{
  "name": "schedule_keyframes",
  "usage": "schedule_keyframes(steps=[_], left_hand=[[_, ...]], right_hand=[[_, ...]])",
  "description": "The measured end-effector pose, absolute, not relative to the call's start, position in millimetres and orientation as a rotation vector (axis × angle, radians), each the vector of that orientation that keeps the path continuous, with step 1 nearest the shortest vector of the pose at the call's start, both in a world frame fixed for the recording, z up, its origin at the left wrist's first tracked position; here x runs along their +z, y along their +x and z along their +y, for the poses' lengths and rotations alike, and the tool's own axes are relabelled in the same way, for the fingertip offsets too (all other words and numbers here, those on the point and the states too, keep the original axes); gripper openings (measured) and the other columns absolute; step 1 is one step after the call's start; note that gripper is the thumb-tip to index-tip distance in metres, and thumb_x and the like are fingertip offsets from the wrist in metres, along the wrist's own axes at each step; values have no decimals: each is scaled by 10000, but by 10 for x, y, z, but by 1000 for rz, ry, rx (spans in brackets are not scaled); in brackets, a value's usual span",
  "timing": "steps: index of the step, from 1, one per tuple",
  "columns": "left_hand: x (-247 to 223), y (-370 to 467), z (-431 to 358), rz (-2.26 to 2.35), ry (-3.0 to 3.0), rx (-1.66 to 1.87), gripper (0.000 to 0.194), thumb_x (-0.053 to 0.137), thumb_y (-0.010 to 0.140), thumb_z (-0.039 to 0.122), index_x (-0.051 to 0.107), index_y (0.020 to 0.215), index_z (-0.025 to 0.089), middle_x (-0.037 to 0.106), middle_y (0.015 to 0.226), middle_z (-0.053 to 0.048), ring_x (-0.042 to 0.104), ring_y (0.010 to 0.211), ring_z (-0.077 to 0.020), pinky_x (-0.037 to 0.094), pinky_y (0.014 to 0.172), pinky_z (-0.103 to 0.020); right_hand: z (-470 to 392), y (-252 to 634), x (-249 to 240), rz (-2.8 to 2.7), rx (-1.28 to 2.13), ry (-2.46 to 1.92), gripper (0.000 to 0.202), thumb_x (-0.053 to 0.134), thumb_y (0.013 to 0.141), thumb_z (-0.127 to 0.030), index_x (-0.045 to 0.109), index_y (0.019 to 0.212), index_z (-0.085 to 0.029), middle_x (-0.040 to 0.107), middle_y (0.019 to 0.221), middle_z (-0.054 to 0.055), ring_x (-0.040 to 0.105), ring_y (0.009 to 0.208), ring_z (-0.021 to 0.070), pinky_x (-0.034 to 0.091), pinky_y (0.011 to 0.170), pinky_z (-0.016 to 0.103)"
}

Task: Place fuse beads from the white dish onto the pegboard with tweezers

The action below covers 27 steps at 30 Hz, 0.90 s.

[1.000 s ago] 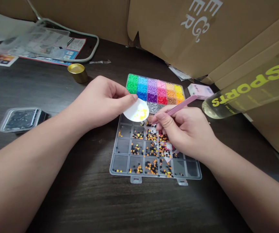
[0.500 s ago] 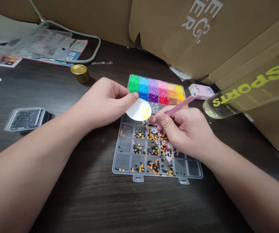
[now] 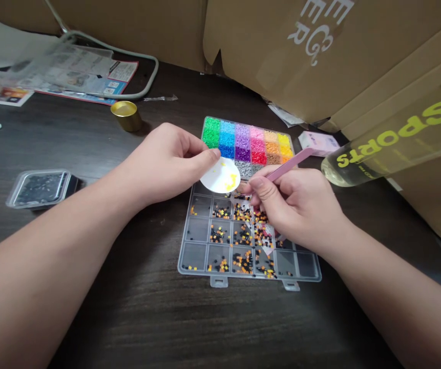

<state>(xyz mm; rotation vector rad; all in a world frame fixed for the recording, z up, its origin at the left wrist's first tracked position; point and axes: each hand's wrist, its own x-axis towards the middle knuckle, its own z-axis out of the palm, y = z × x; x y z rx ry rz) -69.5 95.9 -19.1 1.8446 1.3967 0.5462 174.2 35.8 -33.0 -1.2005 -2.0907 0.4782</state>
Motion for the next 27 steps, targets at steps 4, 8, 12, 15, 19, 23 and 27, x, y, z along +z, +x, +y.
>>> schedule_keyframes(steps=[4,8,12,15,19,23,27], left_hand=[[-175,-656,956,1462,1813,460,445,631,1072,423,822,817,112,502,660,-12,383,627,-118,232,607,-336],[-185,-637,969,1478,1826,456,424,640,1026,450,790,788,133,504,653,-13,419,619,-124,247,599,-328],[-200,-664,978,1450,1844,506,442,626,1028,452,760,746,139,462,641,-2,382,615,-118,231,606,-334],[-185,-667,967,1517,1818,555,430,642,1043,404,755,730,132,405,621,18,314,604,-98,235,618,-331],[-152,-630,950,1611,1738,599,387,663,1047,376,792,785,122,385,613,30,281,605,-94,247,632,-330],[-136,-607,948,1634,1707,592,387,664,1050,362,797,783,117,366,620,30,284,623,-98,252,656,-332],[-132,-621,953,1621,1718,571,402,669,1046,385,789,770,120,367,639,24,287,647,-106,241,676,-341]], right_hand=[[320,1647,-318,-1898,442,-1149,451,666,1173,-300,738,735,-221,825,775,27,713,581,108,520,513,255],[296,1495,-339,-1718,471,-1096,376,686,1185,-369,814,862,-225,799,764,14,668,547,98,536,503,256],[257,1459,-332,-1758,574,-1109,384,686,1181,-342,792,837,-207,815,814,21,671,557,83,518,495,234],[244,1512,-330,-1786,547,-1151,366,675,1173,-321,801,849,-205,817,807,24,645,535,83,502,498,240],[301,1562,-373,-1933,514,-1223,428,677,1120,-302,730,707,-203,839,791,54,774,650,146,552,565,256],[346,1549,-392,-1979,576,-1239,379,660,1115,-302,774,770,-197,849,802,49,775,651,152,556,576,258],[349,1535,-377,-2015,611,-1243,417,656,1108,-300,720,705,-211,862,835,62,812,728,185,596,629,288]])
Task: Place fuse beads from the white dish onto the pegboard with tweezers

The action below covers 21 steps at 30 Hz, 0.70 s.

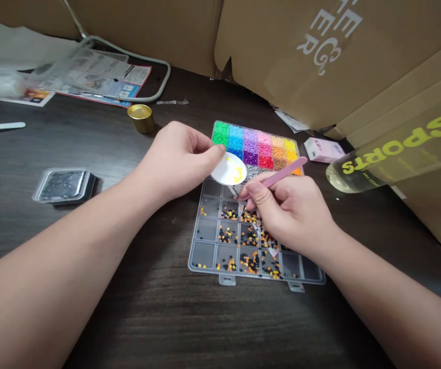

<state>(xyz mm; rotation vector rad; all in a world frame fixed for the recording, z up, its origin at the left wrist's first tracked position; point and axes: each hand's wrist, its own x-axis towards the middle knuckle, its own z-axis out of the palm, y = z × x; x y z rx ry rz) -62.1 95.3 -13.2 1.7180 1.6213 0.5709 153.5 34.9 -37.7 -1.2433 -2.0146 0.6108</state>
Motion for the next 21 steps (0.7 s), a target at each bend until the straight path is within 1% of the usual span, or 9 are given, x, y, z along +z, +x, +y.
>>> schedule_keyframes(steps=[2,4,8,11,15,18,21], left_hand=[[-133,-628,951,1598,1737,571,395,664,1039,386,790,770,124,386,638,19,295,651,-113,238,671,-343],[-136,-629,947,1552,1772,578,389,656,1025,375,772,742,134,408,632,14,311,654,-121,244,661,-343],[-146,-622,945,1502,1826,582,400,642,1006,369,725,682,150,424,627,13,326,654,-121,251,668,-341],[-163,-631,957,1519,1822,588,396,634,998,388,755,705,151,448,633,15,341,637,-116,247,670,-338],[-183,-651,981,1564,1810,574,393,629,975,428,783,729,164,454,628,19,356,619,-122,256,667,-341],[-172,-656,988,1585,1805,590,384,613,969,425,795,753,164,455,628,22,356,618,-125,266,676,-341],[-155,-651,982,1566,1818,583,388,604,971,411,775,730,159,439,622,24,345,623,-120,262,685,-338]], right_hand=[[351,1537,-376,-2017,618,-1253,434,653,1111,-319,703,691,-217,874,860,71,824,757,202,606,648,311],[357,1541,-379,-2020,625,-1266,445,644,1117,-340,700,692,-218,873,852,75,814,740,205,589,635,324],[362,1540,-387,-2027,615,-1270,455,629,1119,-350,708,694,-208,872,841,79,811,723,199,565,622,320],[350,1529,-393,-2014,616,-1265,450,633,1116,-343,726,701,-199,882,866,81,834,750,193,597,649,299],[342,1517,-413,-1999,616,-1246,419,625,1128,-346,792,784,-176,874,845,73,815,699,166,605,644,272],[347,1506,-422,-2014,601,-1243,422,626,1127,-346,796,782,-171,872,841,76,815,701,165,609,657,272],[347,1498,-422,-2017,601,-1256,427,630,1125,-349,787,763,-184,873,843,74,808,699,170,604,658,287]])
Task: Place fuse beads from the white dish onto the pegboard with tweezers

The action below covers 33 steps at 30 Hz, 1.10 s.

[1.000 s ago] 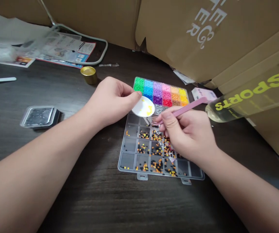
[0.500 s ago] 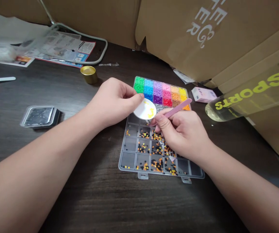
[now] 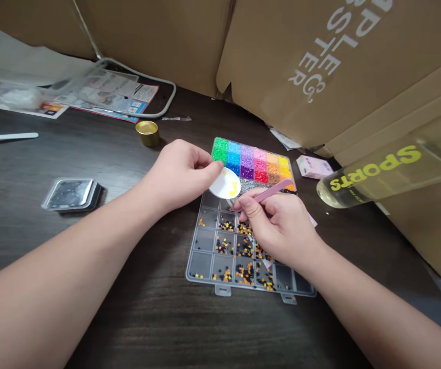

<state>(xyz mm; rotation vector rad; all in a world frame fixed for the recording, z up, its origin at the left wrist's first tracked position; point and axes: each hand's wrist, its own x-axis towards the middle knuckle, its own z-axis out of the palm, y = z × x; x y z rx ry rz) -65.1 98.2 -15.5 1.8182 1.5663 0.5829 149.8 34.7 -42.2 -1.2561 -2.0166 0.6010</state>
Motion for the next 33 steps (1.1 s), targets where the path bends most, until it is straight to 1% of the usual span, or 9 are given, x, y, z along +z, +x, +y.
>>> schedule_keyframes(steps=[3,6,9,13,17,22,27,30,33], left_hand=[[-160,-655,979,1549,1817,583,387,615,972,419,762,724,161,450,629,21,346,631,-121,257,681,-342],[-188,-672,982,1536,1814,592,376,626,966,435,779,759,162,491,652,7,363,643,-133,250,674,-357],[-210,-692,985,1505,1819,610,370,639,948,456,776,760,167,491,654,-1,362,650,-145,243,662,-367],[-212,-708,983,1477,1837,614,376,653,931,475,765,749,165,500,656,-10,352,644,-144,244,650,-370],[-210,-709,983,1477,1850,594,367,661,922,475,759,763,159,509,659,-17,351,644,-142,239,648,-370],[-206,-707,979,1470,1859,591,368,652,928,476,736,735,174,500,658,-15,353,647,-145,240,652,-373],[-204,-706,972,1474,1858,584,364,651,938,453,752,753,156,513,675,-23,370,657,-143,240,671,-373],[-206,-705,976,1487,1854,576,380,658,940,465,737,736,154,477,663,-17,345,655,-141,223,674,-377],[-200,-694,980,1488,1857,570,382,657,951,459,722,725,157,454,655,-9,334,650,-137,222,670,-375]], right_hand=[[346,1501,-419,-2012,594,-1265,441,625,1128,-352,775,746,-191,868,830,74,803,700,175,595,659,296],[349,1508,-419,-2022,597,-1269,429,618,1125,-355,777,762,-192,866,823,74,794,698,177,568,643,301],[355,1514,-417,-2019,605,-1295,408,624,1116,-362,787,782,-194,869,834,75,778,695,181,545,632,313],[352,1531,-402,-2020,585,-1305,407,627,1113,-355,772,766,-197,873,850,76,787,741,192,560,695,334],[346,1544,-396,-2049,574,-1328,421,614,1114,-364,772,765,-188,866,820,80,774,702,189,532,665,337],[357,1533,-383,-2045,589,-1325,408,625,1109,-351,781,765,-196,890,873,83,806,760,206,567,707,345],[363,1536,-372,-2069,559,-1348,398,629,1110,-343,801,782,-194,880,835,79,790,716,200,537,663,334],[356,1547,-379,-2052,545,-1314,399,632,1114,-340,800,783,-194,877,835,74,784,706,190,548,664,327],[330,1552,-366,-1999,538,-1227,427,632,1142,-362,784,778,-198,841,785,58,748,644,161,542,619,310]])
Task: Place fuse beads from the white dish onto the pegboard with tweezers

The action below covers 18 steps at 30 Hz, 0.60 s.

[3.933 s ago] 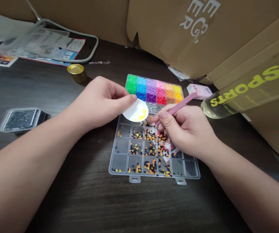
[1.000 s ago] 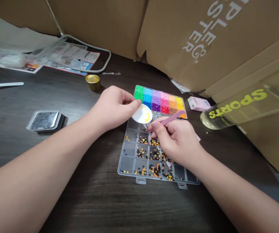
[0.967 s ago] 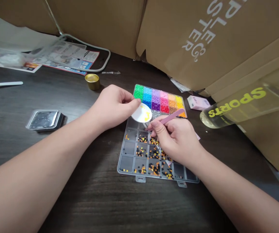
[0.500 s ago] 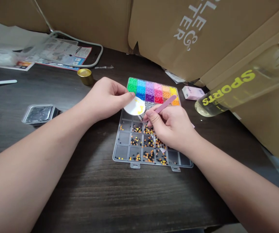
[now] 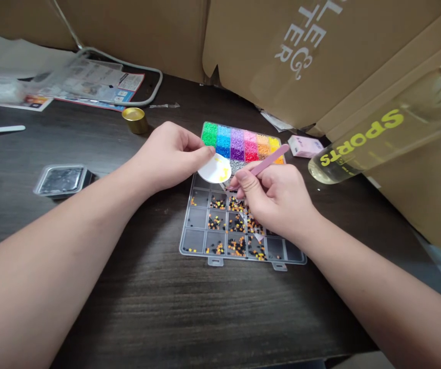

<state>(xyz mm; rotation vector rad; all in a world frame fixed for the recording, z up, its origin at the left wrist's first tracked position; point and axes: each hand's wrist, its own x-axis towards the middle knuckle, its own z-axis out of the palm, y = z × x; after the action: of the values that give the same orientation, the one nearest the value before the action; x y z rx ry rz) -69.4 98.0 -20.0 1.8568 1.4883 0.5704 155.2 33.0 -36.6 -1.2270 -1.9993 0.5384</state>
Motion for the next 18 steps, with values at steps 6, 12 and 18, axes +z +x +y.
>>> schedule_keyframes(steps=[6,12,18], left_hand=[[-168,-664,969,1496,1885,528,396,658,983,418,663,679,163,425,637,12,337,635,-111,234,670,-354],[-194,-684,975,1450,1868,555,399,669,987,414,652,674,166,445,648,7,341,632,-113,220,656,-365],[-202,-673,976,1489,1852,595,418,683,1026,362,658,671,143,360,624,33,278,638,-96,180,654,-358]], right_hand=[[284,1517,-306,-1799,474,-1151,434,652,1183,-441,780,822,-236,842,845,50,736,625,155,601,625,326],[241,1562,-296,-1962,599,-1098,431,668,1156,-318,719,739,-223,838,845,46,763,686,158,592,622,303],[210,1578,-344,-2128,684,-1209,546,661,1171,-493,705,718,-193,754,777,64,733,749,186,551,656,316]])
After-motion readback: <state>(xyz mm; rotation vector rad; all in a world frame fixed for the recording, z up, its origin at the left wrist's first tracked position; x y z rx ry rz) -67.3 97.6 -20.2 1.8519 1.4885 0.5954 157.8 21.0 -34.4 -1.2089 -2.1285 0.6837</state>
